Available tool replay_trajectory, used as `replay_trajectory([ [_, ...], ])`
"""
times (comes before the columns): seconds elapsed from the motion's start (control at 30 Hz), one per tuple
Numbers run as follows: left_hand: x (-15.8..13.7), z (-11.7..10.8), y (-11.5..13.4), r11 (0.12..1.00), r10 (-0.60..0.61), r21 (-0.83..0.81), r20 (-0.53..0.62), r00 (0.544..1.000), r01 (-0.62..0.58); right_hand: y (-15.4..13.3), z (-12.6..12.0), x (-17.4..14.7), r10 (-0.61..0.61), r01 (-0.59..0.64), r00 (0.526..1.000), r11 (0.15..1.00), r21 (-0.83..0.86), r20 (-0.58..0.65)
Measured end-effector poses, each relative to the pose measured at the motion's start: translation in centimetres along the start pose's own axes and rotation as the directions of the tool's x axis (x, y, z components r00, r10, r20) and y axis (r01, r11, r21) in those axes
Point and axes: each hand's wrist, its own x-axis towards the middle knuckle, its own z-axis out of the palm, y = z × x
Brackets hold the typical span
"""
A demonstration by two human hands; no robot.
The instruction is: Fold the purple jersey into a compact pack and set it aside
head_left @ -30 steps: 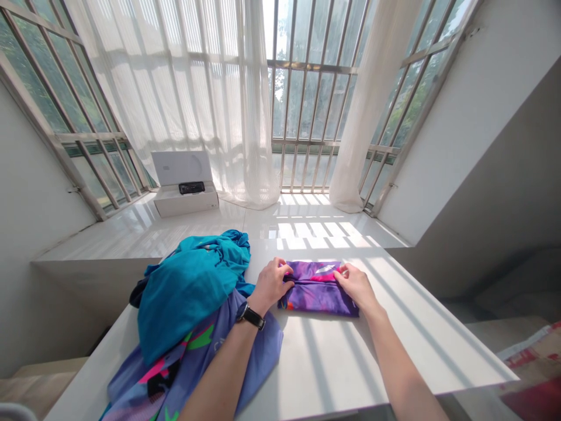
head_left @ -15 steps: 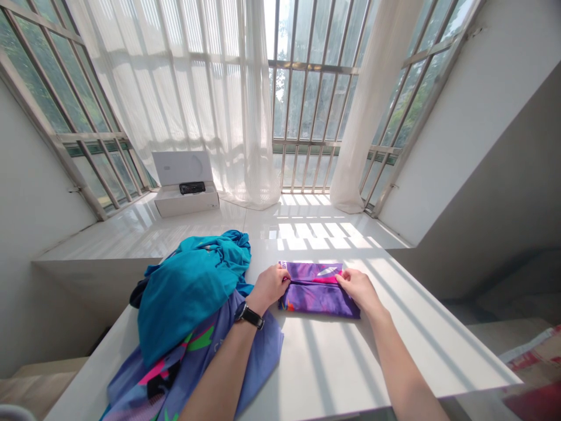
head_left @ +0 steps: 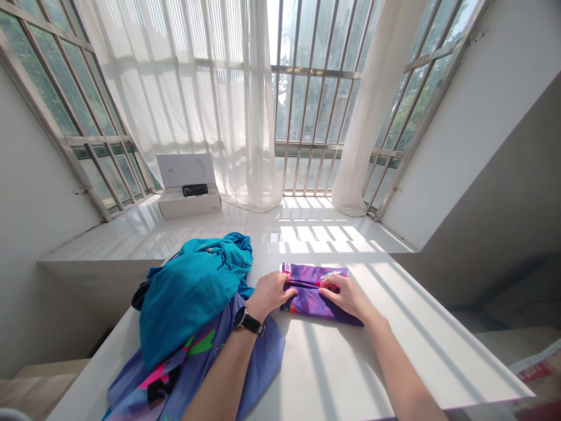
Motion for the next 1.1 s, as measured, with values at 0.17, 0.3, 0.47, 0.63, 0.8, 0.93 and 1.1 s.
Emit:
replay_trajectory([
  [0.17, 0.1, 0.6, 0.0, 0.998, 0.011, -0.066, 0.003, 1.000, -0.011, -0.2, 0.9, 0.0, -0.127, 0.128, 0.991, 0.991, -0.027, 0.030],
  [0.3, 0.3, 1.1, 0.1, 0.990, 0.023, -0.143, -0.005, 1.000, -0.023, 0.1, 1.1, 0.0, -0.131, 0.131, 0.991, 0.991, -0.002, 0.027],
  [0.47, 0.5, 1.3, -0.3, 0.957, 0.067, -0.279, -0.038, 0.997, -0.075, -0.2, 1.1, -0.2, -0.091, 0.091, 0.994, 0.996, 0.002, 0.052],
  [0.63, 0.6, 1.5, -0.7, 0.886, 0.184, -0.419, -0.078, 0.980, -0.200, -0.6, 0.9, -0.2, -0.063, 0.061, 0.994, 0.998, 0.027, 0.094],
  [0.8, 0.7, 1.7, -0.8, 0.891, 0.225, -0.394, -0.052, 0.973, -0.227, 0.1, 0.7, -0.1, -0.028, 0.035, 0.994, 0.997, -0.064, 0.103],
  [0.93, 0.8, 1.4, -0.7, 0.920, 0.215, -0.330, -0.026, 0.976, -0.211, 0.7, 0.4, -0.1, -0.003, 0.009, 0.995, 0.998, -0.059, 0.100],
  [1.1, 0.6, 1.1, -0.6, 0.950, 0.153, -0.275, -0.007, 0.988, -0.148, 0.9, -0.6, -0.3, 0.090, -0.093, 0.991, 0.996, 0.019, 0.095],
])
